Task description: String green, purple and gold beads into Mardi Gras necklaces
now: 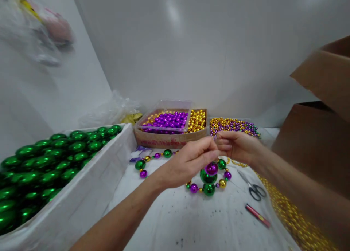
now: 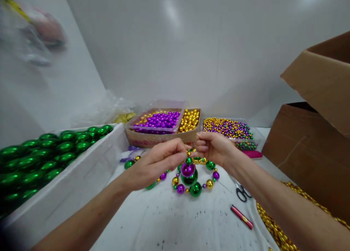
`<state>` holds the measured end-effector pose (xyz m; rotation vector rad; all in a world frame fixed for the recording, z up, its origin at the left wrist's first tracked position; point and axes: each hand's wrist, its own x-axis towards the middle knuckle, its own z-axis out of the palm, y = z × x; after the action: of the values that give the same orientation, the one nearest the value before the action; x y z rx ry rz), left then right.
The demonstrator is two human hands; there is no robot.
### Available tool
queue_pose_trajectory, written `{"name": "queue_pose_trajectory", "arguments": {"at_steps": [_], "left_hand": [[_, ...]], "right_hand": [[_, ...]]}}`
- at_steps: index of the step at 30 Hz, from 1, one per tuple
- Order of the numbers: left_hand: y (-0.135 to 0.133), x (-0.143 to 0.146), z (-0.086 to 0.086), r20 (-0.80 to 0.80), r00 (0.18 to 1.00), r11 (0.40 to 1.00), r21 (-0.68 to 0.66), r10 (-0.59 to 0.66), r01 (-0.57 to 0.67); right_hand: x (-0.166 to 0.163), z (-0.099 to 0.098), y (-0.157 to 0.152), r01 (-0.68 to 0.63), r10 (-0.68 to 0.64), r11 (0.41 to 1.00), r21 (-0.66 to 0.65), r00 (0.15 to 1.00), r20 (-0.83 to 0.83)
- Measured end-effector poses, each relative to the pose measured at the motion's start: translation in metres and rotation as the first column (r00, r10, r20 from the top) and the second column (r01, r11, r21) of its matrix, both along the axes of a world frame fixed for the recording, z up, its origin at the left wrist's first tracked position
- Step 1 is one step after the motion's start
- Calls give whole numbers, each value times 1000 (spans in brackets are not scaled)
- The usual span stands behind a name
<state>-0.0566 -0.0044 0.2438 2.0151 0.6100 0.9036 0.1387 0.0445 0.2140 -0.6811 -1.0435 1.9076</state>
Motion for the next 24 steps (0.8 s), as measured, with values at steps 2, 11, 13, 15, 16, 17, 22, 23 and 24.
{"name": "queue_pose_trajectory", "arguments": {"at_steps": [2, 11, 13, 15, 16, 17, 22, 23, 24], "left_hand": [[2, -3, -9, -52, 998, 998, -49, -33, 31], [5, 5, -57, -198, 979, 996, -75, 42, -57], [-1, 8, -58, -244, 967, 996, -41, 71, -84], [-11, 11, -57, -281, 956, 996, 11, 84, -84], [-16, 13, -57, -291, 953, 996, 33, 85, -79], [-22, 14, -57, -298, 951, 996, 45, 81, -71], [-47, 16, -79, -233, 971, 991, -108, 56, -83], [-49, 16, -86, -193, 979, 977, -186, 65, -101], [-51, 15, -93, -147, 986, 956, -271, 77, -115]], "right_hand": [[-2, -17, -10, -42, 42, 997, -67, 999, 5], [-7, -43, -42, -35, 20, 998, 46, 955, 296], [-4, -40, -48, -87, 47, 991, 99, 934, 355], [-1, -37, -54, -123, 78, 987, 102, 928, 364], [0, -37, -56, -128, 90, 988, 87, 931, 354], [1, -37, -59, -130, 100, 989, 65, 935, 341], [0, -49, -77, -132, 133, 991, -26, 939, 317], [0, -54, -82, -117, 121, 993, -32, 940, 318], [-1, -58, -87, -96, 101, 995, -34, 942, 320]]}}
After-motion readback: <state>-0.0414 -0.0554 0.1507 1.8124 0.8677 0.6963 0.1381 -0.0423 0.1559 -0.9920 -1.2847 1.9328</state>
